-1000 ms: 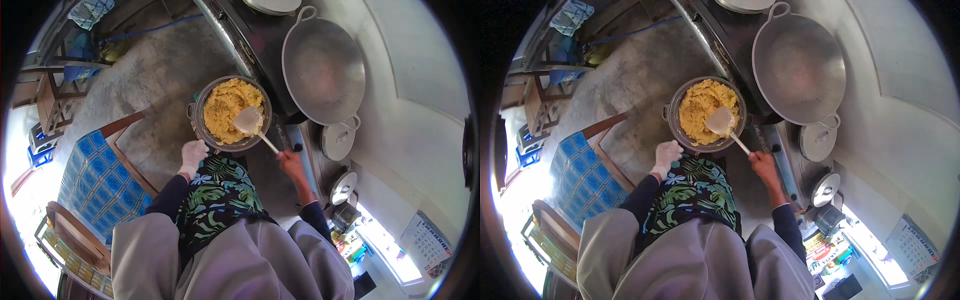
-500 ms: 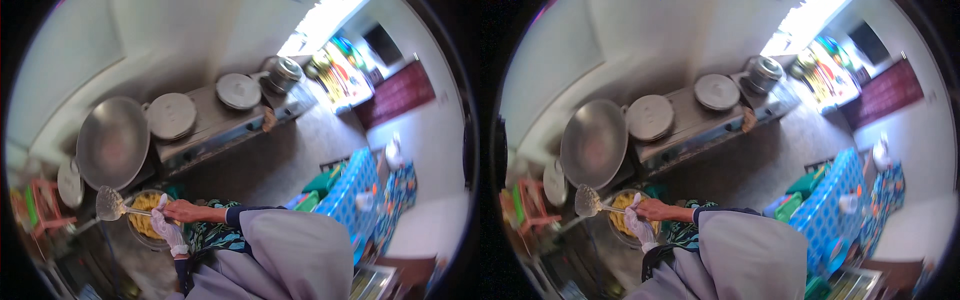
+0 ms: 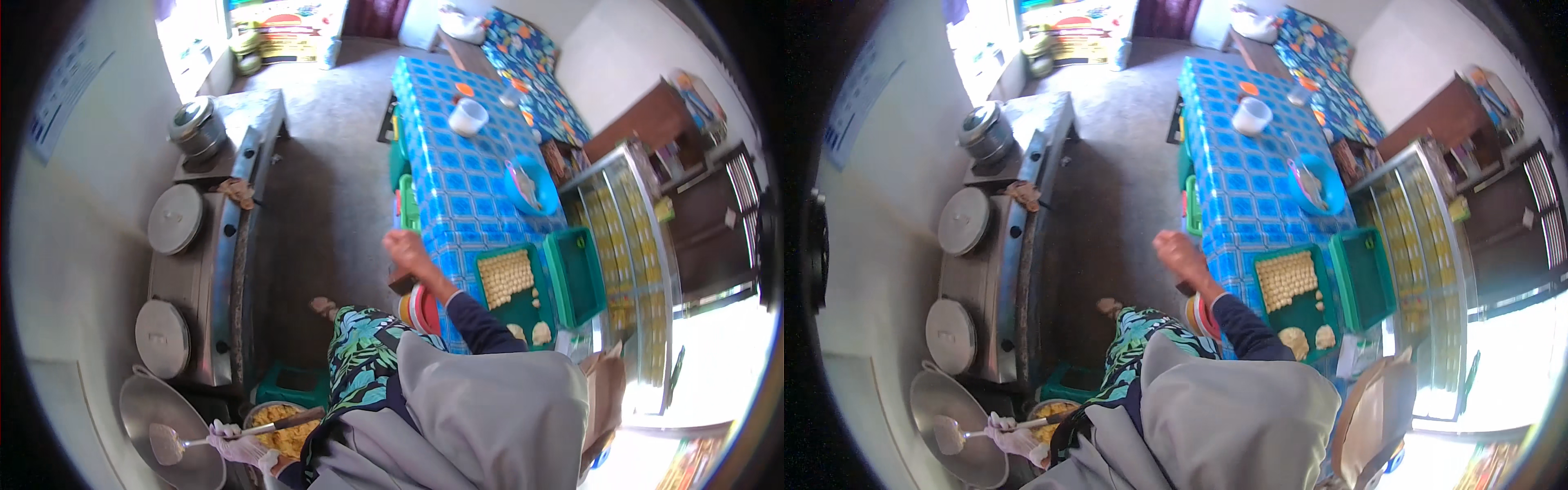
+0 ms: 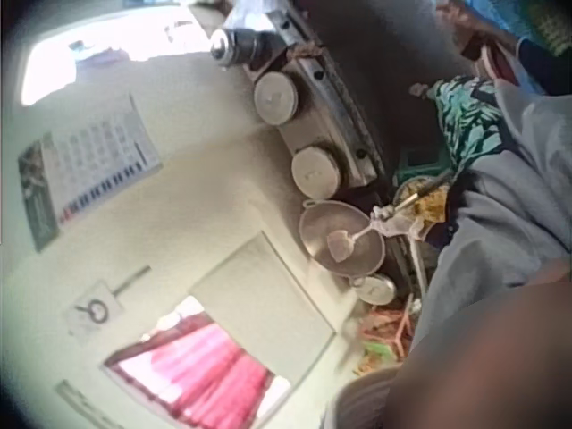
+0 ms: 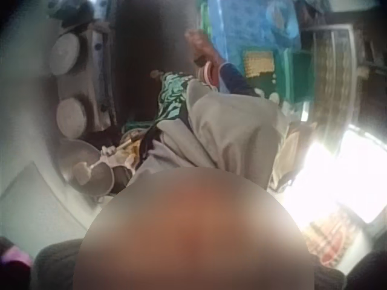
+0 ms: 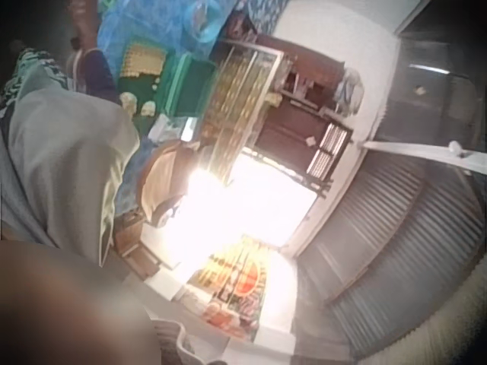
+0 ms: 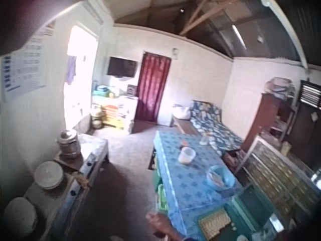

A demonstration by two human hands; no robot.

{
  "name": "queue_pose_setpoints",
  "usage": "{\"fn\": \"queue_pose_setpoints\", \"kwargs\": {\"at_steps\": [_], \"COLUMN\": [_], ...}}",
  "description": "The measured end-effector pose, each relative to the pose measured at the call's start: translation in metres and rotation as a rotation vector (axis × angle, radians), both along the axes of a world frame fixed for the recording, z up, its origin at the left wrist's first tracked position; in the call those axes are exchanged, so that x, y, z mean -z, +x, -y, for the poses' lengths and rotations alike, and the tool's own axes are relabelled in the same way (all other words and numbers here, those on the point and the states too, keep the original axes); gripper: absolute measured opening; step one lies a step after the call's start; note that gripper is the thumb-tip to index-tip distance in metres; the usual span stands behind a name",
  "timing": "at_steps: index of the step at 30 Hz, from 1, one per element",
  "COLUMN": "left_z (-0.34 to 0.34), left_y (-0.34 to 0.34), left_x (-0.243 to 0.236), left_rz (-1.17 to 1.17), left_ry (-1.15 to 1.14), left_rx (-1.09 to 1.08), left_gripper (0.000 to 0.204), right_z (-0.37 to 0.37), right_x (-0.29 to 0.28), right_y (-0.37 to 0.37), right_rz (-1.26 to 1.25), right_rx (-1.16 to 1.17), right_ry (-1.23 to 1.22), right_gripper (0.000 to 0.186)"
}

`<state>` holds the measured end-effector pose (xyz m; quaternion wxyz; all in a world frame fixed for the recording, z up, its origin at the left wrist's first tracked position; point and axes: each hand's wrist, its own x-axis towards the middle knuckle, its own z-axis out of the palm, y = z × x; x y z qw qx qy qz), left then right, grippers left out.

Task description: The person uses a spatula to transfer mashed yellow beans from a bowl into a large wok on a stove and stirs the mixture.

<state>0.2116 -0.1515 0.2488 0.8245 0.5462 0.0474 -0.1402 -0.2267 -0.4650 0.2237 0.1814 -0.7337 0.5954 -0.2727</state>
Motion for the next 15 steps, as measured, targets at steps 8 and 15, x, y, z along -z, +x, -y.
{"fn": "queue_pose_setpoints", "kwargs": {"at_steps": [8,15], "left_z": [0.071,0.199], "left_y": [0.001,0.006], "left_x": [-0.041,-0.044], "left_rz": [0.032,-0.022], "left_ry": [0.142,0.145], "left_rx": [0.089,0.376], "left_gripper": [0.023,0.023], "right_z": [0.025,0.099], "right_x": [0.008,0.050], "right_y": [-0.196,-0.344], "right_rz": [1.137,0.177], "right_rx": [1.123,1.299], "right_ry": [0.224,-0.144], "right_gripper": [0.014,0.025]}}
